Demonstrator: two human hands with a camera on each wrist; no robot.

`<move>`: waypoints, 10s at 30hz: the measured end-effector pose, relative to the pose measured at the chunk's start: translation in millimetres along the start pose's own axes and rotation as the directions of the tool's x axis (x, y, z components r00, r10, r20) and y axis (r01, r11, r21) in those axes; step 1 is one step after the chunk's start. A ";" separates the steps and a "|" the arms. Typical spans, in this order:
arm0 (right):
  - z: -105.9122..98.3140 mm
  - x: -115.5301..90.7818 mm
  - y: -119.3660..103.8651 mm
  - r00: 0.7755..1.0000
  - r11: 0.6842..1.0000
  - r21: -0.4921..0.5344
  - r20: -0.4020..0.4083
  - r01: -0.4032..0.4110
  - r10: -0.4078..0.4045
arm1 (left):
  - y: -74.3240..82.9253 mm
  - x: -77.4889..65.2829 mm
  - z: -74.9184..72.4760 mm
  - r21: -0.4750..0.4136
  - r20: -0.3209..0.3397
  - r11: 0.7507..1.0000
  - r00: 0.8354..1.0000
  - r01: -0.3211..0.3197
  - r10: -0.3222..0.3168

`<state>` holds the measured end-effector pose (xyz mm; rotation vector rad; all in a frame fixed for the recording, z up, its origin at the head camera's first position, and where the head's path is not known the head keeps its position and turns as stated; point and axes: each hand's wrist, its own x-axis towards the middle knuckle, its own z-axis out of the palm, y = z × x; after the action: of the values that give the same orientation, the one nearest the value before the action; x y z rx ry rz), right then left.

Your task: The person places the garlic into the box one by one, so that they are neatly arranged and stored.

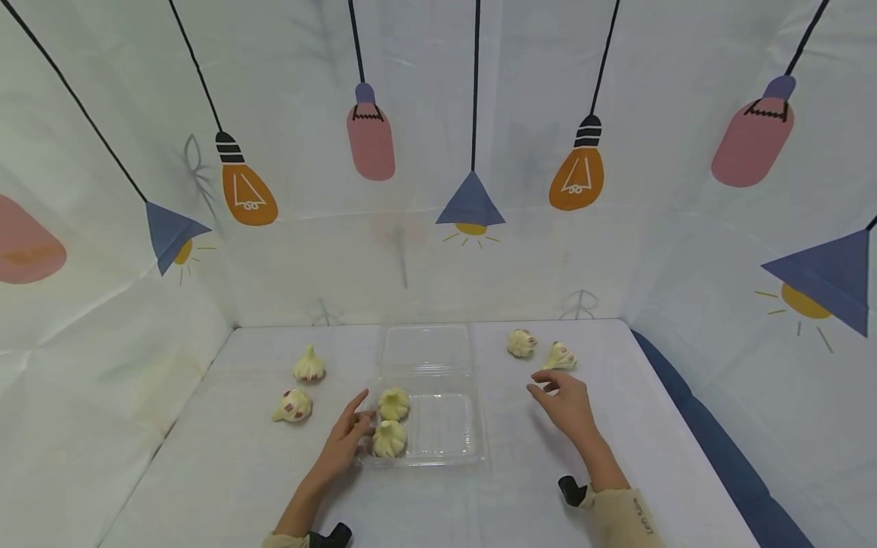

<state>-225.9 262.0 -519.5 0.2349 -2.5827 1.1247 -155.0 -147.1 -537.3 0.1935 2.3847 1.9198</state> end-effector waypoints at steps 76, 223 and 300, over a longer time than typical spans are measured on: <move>-13.8 54.2 74.5 0.941 0.939 -0.063 -0.041 -0.337 0.335 | 0.9 -1.8 -3.8 0.001 0.013 1.000 1.000 0.028 -0.028; 141.8 -0.8 -107.0 0.971 0.955 0.296 0.224 0.017 -0.086 | -12.1 1.4 -3.0 -0.067 -0.034 0.997 0.999 0.025 -0.027; 147.1 3.9 -109.7 0.990 0.956 0.289 0.140 -0.054 0.013 | -14.9 7.8 -0.2 -0.035 -0.009 0.999 1.000 0.008 -0.008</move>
<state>-231.8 79.4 -537.6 0.3470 -2.5339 1.5545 -163.5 -149.3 -551.6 0.1737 2.3513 1.9618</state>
